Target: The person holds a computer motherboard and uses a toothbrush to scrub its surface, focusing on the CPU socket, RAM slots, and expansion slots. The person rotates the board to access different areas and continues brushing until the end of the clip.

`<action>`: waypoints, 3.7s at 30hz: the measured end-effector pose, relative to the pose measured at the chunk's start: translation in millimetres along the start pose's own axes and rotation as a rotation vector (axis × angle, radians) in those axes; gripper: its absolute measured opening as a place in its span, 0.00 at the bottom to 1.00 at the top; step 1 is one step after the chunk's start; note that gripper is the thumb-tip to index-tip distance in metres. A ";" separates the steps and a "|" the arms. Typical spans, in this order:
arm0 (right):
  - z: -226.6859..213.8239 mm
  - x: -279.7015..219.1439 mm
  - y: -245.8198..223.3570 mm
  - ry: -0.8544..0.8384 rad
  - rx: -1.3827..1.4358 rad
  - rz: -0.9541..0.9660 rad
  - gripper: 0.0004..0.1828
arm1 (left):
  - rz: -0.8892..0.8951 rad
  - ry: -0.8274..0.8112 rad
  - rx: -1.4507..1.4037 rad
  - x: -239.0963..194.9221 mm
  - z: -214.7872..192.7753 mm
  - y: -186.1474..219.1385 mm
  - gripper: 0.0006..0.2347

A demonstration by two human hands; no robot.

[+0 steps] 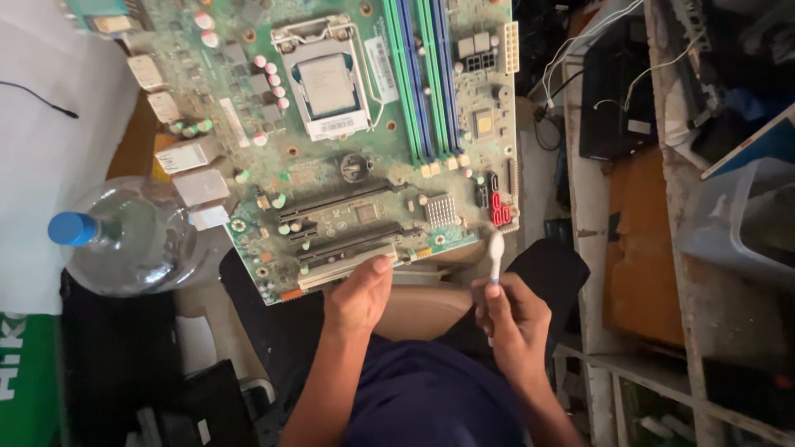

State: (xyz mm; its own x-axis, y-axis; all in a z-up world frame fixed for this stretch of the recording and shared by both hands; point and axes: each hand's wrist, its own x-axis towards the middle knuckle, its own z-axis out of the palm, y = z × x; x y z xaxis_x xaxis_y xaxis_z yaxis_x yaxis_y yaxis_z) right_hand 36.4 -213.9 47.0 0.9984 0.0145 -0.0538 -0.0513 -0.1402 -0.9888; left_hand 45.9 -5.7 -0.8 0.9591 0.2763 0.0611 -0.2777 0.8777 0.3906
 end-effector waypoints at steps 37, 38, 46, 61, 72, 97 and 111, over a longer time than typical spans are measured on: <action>-28.5 7.8 141.1 -0.172 0.193 0.572 0.22 | -0.479 0.464 -0.024 36.5 -240.2 -167.5 0.13; -30.3 7.6 144.8 -0.175 0.207 0.563 0.22 | -0.464 0.433 -0.049 36.7 -234.9 -165.7 0.14; -34.4 9.1 184.1 -0.111 0.273 0.611 0.10 | -0.714 0.560 0.035 30.8 -181.0 -125.4 0.22; -6.3 8.3 200.6 -0.116 0.092 0.609 0.09 | -1.055 0.604 0.234 31.1 -210.5 -126.5 0.39; -8.5 10.1 205.4 -0.085 0.121 0.573 0.11 | -0.361 0.018 1.578 19.9 -121.8 -86.6 0.16; -17.3 38.9 189.7 -0.102 -0.052 0.225 0.25 | 0.263 -0.989 2.179 88.6 -136.9 -61.0 0.10; -0.6 57.6 201.5 -0.123 -0.570 -0.248 0.27 | 0.230 -0.601 1.951 84.5 -137.4 -78.7 0.19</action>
State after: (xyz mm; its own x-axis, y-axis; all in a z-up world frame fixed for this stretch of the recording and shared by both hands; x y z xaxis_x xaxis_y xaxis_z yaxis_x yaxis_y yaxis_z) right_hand 83.6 -241.9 -155.3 0.9675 0.2232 0.1186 0.2351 -0.6226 -0.7464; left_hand 141.3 2.4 -152.6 0.9292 -0.1964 0.3131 -0.3485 -0.7480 0.5648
